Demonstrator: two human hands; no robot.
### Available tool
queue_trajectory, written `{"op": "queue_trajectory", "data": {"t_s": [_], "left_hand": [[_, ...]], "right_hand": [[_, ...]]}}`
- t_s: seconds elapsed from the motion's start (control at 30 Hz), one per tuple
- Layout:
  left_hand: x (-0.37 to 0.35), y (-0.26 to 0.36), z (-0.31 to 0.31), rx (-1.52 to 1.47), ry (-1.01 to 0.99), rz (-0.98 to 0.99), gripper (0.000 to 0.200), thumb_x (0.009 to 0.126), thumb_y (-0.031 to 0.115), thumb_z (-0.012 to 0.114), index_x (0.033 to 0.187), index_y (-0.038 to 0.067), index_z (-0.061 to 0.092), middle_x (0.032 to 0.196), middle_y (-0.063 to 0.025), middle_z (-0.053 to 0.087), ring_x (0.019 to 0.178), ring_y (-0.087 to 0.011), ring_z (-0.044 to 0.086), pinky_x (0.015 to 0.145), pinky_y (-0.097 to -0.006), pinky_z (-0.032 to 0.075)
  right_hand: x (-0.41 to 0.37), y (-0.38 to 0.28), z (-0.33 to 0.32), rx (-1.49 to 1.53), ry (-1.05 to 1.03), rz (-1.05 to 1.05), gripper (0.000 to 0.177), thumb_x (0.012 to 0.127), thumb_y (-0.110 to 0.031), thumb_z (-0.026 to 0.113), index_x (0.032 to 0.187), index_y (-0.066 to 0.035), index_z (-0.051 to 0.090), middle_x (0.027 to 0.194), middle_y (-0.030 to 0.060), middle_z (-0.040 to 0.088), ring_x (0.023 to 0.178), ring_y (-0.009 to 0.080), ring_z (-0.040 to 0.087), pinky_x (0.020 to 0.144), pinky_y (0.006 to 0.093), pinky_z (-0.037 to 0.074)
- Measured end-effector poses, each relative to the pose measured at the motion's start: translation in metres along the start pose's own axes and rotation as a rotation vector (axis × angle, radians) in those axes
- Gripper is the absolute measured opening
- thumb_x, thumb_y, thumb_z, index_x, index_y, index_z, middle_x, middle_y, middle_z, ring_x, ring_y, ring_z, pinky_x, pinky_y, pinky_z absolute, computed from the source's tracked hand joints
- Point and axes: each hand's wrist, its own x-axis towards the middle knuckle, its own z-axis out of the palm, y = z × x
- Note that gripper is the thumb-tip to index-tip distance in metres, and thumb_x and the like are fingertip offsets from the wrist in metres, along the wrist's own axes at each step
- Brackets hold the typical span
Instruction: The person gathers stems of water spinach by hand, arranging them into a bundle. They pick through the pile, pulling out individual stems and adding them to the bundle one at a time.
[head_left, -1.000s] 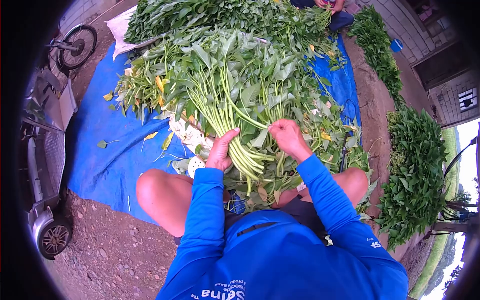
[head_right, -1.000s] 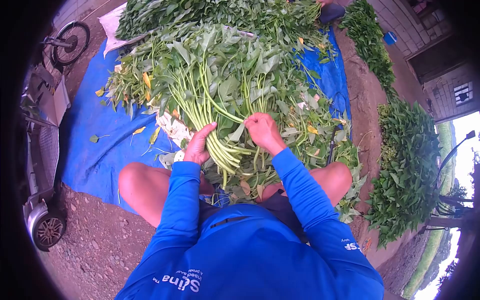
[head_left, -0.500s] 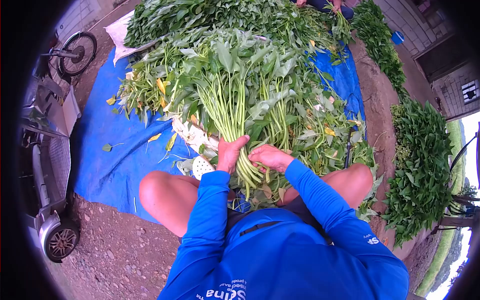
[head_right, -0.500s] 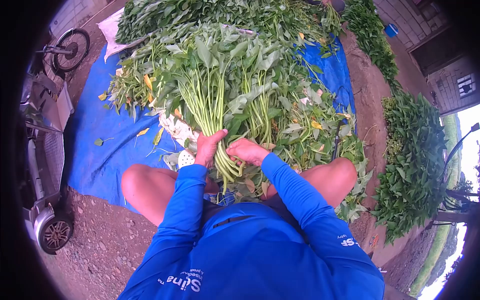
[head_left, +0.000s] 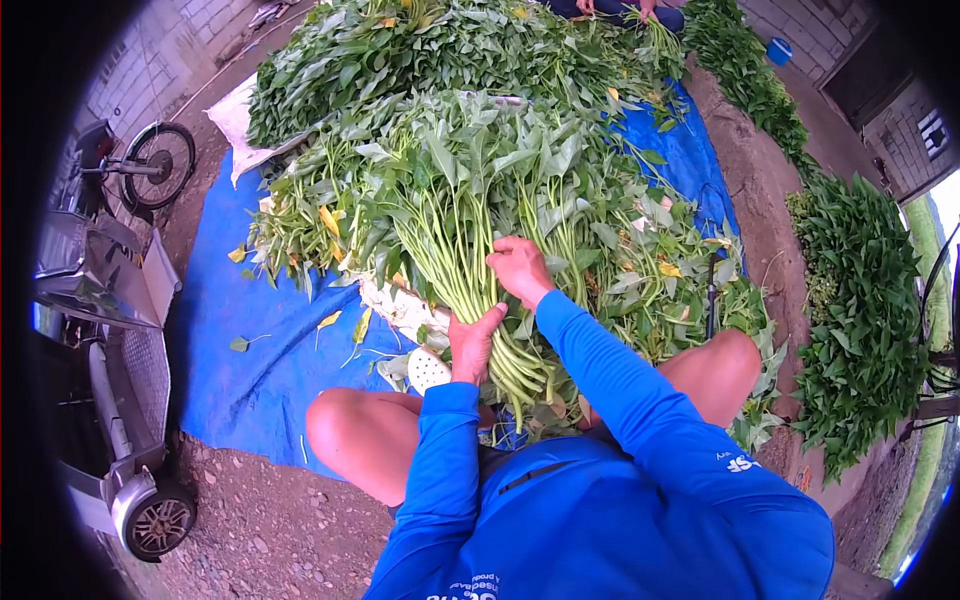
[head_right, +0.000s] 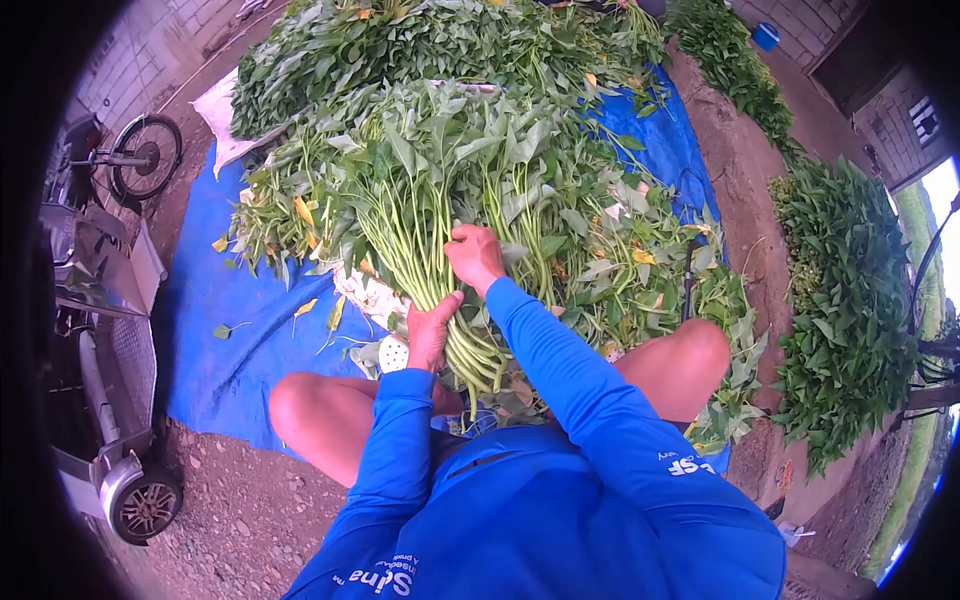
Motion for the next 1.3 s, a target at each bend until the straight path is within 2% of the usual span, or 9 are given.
{"op": "queue_trajectory", "data": {"t_s": [0.1,0.33,0.5,0.63,0.87,1.07,1.13,1.23,1.3], "left_hand": [[-0.002,0.006,-0.001,-0.043,-0.024,-0.053,0.053,0.090,0.006,0.082,0.137,-0.003,0.058,0.123,-0.0118,0.072,0.103,-0.0202,0.071,0.094,-0.0335,0.057],[-0.002,0.009,0.005,-0.072,-0.030,-0.060,0.055,0.091,0.004,0.081,0.140,-0.003,0.057,0.127,-0.0127,0.071,0.107,-0.0215,0.070,0.097,-0.0347,0.057],[-0.001,0.003,0.005,-0.071,0.002,-0.053,0.051,0.092,0.007,0.082,0.137,-0.002,0.059,0.125,-0.0101,0.071,0.105,-0.0191,0.069,0.097,-0.0322,0.055],[-0.002,0.005,0.004,-0.043,-0.004,-0.038,0.050,0.091,0.008,0.084,0.135,-0.001,0.060,0.124,-0.0095,0.072,0.106,-0.0180,0.069,0.097,-0.0320,0.055],[-0.002,0.000,0.000,-0.028,0.021,-0.008,0.056,0.091,0.009,0.085,0.139,-0.001,0.057,0.126,-0.0100,0.071,0.108,-0.0187,0.069,0.099,-0.0324,0.054],[-0.006,0.010,0.005,-0.018,0.024,-0.025,0.059,0.091,0.011,0.085,0.140,-0.001,0.055,0.126,-0.0112,0.071,0.108,-0.0206,0.069,0.099,-0.0341,0.055],[-0.004,0.007,0.006,-0.044,0.038,-0.010,0.059,0.091,0.013,0.086,0.139,-0.003,0.055,0.126,-0.0116,0.071,0.107,-0.0212,0.070,0.097,-0.0342,0.055],[-0.003,0.007,0.009,-0.081,0.019,-0.005,0.059,0.091,0.013,0.086,0.139,-0.003,0.055,0.126,-0.0114,0.071,0.106,-0.0206,0.070,0.098,-0.0339,0.055],[-0.003,0.005,0.007,-0.062,0.025,-0.005,0.059,0.091,0.012,0.086,0.140,-0.003,0.055,0.126,-0.0111,0.071,0.106,-0.0202,0.070,0.097,-0.0339,0.055]], "right_hand": [[0.002,0.007,-0.006,0.216,0.100,0.132,0.036,0.089,-0.012,0.076,0.122,0.002,0.071,0.109,0.0130,0.077,0.096,0.0234,0.072,0.090,0.0358,0.057],[0.001,-0.016,-0.023,0.429,-0.049,0.229,0.047,0.094,-0.017,0.076,0.136,0.001,0.064,0.115,0.0124,0.073,0.091,0.0214,0.070,0.063,0.0340,0.057],[0.011,0.006,-0.022,0.179,0.325,0.027,0.040,0.096,-0.015,0.077,0.129,0.004,0.067,0.109,0.0162,0.077,0.095,0.0234,0.074,0.084,0.0356,0.059],[0.004,0.000,-0.029,0.075,0.444,-0.039,0.034,0.093,-0.016,0.079,0.119,0.004,0.068,0.097,0.0164,0.079,0.088,0.0244,0.076,0.084,0.0365,0.059],[0.030,0.004,-0.079,0.120,0.533,-0.018,0.043,0.093,-0.016,0.079,0.131,0.002,0.070,0.110,0.0159,0.079,0.098,0.0221,0.074,0.090,0.0336,0.057],[0.025,-0.060,-0.147,0.008,0.522,-0.113,0.032,0.092,-0.014,0.080,0.121,-0.001,0.073,0.095,0.0077,0.075,0.085,0.0143,0.068,0.079,0.0311,0.055],[0.024,-0.079,-0.150,-0.156,0.582,-0.155,0.032,0.092,-0.019,0.075,0.121,-0.005,0.076,0.097,0.0164,0.079,0.085,0.0296,0.075,0.084,0.0401,0.058],[0.029,-0.088,-0.127,-0.478,0.500,-0.168,0.032,0.092,-0.020,0.071,0.119,-0.006,0.077,0.103,0.0234,0.078,0.097,0.0402,0.076,0.090,0.0472,0.058],[0.024,-0.079,-0.091,-0.592,0.270,-0.123,0.031,0.090,-0.020,0.071,0.118,-0.010,0.079,0.110,0.0266,0.076,0.104,0.0442,0.074,0.095,0.0489,0.057]]}}
